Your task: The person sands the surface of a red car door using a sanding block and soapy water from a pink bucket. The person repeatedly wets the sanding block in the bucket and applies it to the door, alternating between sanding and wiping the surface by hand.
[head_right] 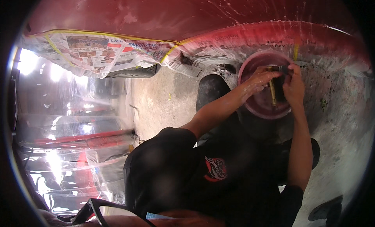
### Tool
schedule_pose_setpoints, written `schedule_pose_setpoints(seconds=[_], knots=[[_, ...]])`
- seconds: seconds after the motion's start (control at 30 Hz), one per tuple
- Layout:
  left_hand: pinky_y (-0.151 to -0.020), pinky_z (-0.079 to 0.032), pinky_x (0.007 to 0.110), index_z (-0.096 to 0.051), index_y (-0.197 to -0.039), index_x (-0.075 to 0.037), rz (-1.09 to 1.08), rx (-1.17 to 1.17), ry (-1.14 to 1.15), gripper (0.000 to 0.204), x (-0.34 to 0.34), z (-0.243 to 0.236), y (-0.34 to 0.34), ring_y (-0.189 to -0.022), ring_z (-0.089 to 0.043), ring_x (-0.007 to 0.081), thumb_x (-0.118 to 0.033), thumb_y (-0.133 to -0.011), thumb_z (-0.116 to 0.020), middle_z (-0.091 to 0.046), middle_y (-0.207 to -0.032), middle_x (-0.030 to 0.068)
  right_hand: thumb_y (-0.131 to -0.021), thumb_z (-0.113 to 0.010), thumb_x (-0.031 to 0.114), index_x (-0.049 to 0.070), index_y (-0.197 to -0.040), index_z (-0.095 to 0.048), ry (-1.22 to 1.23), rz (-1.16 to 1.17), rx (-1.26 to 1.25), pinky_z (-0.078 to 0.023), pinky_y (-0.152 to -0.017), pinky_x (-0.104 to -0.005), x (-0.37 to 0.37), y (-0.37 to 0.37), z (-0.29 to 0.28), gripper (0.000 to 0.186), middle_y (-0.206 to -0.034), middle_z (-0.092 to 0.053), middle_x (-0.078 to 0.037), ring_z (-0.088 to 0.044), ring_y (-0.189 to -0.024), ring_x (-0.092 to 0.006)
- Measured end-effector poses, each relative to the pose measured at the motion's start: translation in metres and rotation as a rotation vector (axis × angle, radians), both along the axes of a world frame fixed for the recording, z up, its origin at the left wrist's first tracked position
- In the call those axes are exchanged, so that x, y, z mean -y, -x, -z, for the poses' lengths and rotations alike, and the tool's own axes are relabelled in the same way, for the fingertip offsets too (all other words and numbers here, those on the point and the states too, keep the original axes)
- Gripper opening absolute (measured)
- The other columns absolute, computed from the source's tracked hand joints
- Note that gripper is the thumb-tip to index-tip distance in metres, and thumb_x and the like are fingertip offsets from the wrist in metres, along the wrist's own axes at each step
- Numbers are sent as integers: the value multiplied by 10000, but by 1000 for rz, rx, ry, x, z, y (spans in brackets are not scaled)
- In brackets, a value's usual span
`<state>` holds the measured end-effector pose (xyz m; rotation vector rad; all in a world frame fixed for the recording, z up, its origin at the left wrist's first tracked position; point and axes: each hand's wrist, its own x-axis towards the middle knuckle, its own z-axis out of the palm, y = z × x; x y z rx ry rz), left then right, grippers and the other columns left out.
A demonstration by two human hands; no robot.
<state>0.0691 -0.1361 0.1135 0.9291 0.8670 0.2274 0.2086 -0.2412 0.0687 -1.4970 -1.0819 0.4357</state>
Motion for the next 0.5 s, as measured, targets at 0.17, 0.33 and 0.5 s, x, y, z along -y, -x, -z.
schedule_pose_setpoints(seconds=[0.17,0.33,0.5], knots=[[-618,-471,289,-592,-1146,-35,53,35,-78,375,-17,77,27,-824,-598,155,-176,-819,-709,-608,-916,55,-834,-632,179,56,-1166,-473,424,-245,34,-484,-849,-452,-3,27,-14,388,-1054,-623,-268,-590,-1022,-446],[-613,-475,318,-509,-1250,-62,59,11,1,465,-32,75,62,-792,-582,174,-277,-875,-678,-591,-1008,62,-850,-602,178,31,-1138,-514,608,-400,302,-482,-843,-494,-23,53,-46,335,-1055,-627,-261,-603,-1001,-450],[-707,-520,423,-514,-1245,-29,405,-459,-1145,442,-69,41,64,-779,-629,342,-316,-918,-597,-628,-1014,188,-828,-542,152,61,-1098,-587,741,-236,599,-514,-789,-530,-33,61,14,289,-988,-660,-217,-656,-933,-376]])
